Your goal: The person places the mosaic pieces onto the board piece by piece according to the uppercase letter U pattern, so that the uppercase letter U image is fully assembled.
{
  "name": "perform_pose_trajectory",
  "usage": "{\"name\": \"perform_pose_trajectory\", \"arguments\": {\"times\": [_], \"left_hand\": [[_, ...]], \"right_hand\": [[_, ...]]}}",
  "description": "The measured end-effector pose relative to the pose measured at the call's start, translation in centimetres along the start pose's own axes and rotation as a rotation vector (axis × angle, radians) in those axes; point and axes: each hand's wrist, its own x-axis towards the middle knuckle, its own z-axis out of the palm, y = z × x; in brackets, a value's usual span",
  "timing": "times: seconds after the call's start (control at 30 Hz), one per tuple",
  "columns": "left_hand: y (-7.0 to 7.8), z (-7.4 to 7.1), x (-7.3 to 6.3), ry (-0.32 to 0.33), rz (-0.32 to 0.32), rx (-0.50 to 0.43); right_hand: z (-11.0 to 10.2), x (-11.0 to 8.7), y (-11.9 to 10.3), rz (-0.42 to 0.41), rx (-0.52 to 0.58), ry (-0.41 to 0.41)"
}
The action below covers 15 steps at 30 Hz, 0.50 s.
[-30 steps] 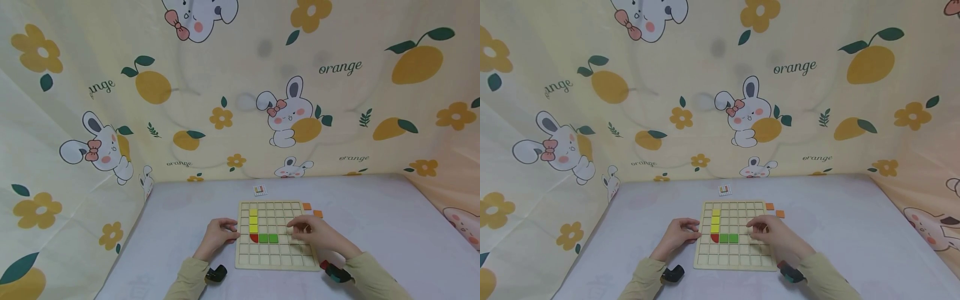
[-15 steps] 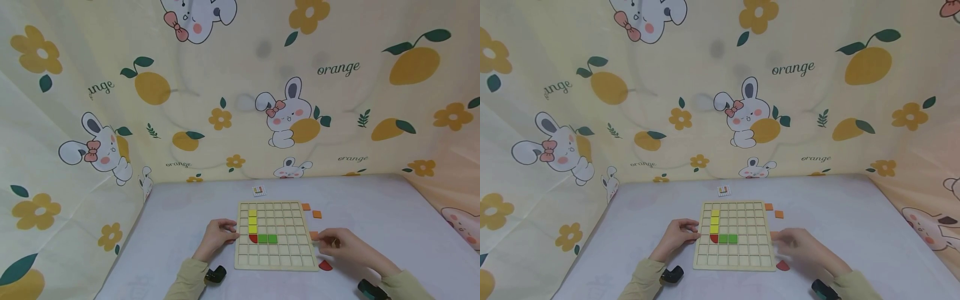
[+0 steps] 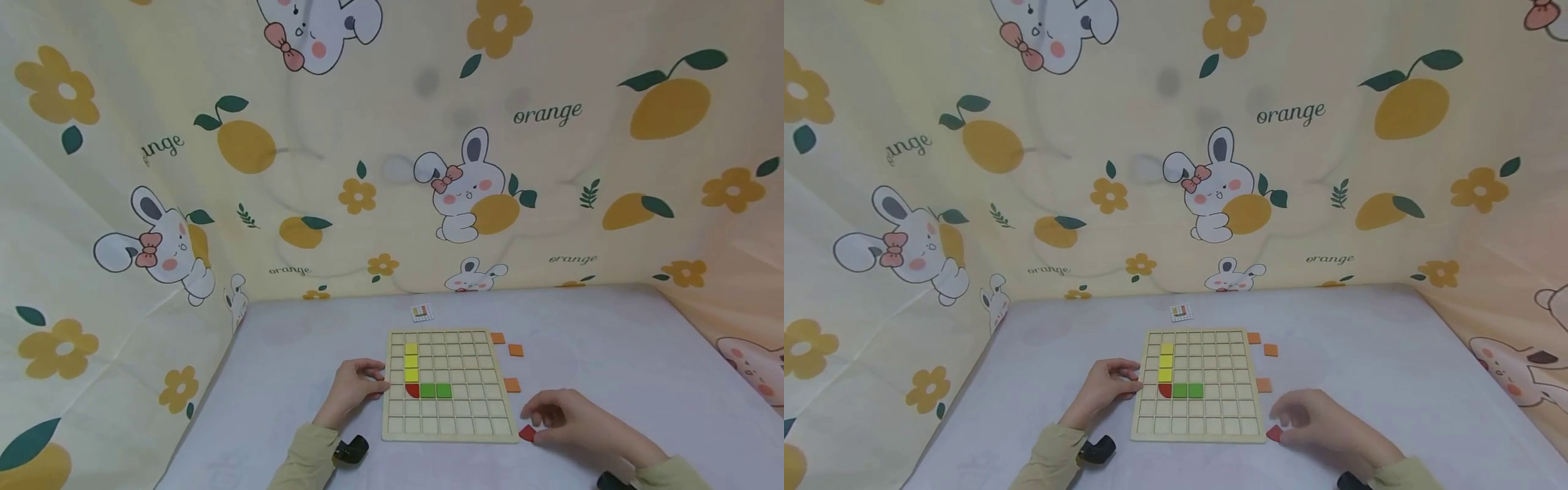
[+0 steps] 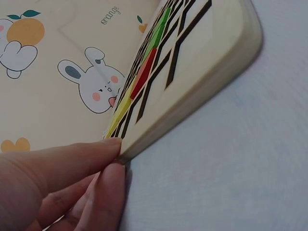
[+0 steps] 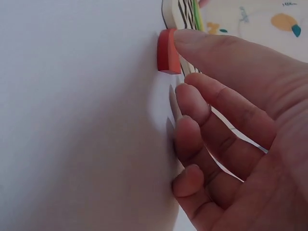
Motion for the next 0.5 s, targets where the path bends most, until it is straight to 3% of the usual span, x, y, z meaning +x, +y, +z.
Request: {"name": "perform_pose_trajectory", "arguments": {"times": [0.23, 0.5], "left_hand": [[0.0, -0.1, 0.0, -0.005, -0.003, 0.002], [-0.2, 0.0, 0.2, -0.02, 0.015, -0.018]], "right_hand": [[-0.1, 0.3, 0.2, 0.025, -0.04, -0.022], [-1.5, 0.5, 0.9, -0.017, -0.072, -0.016]]}}
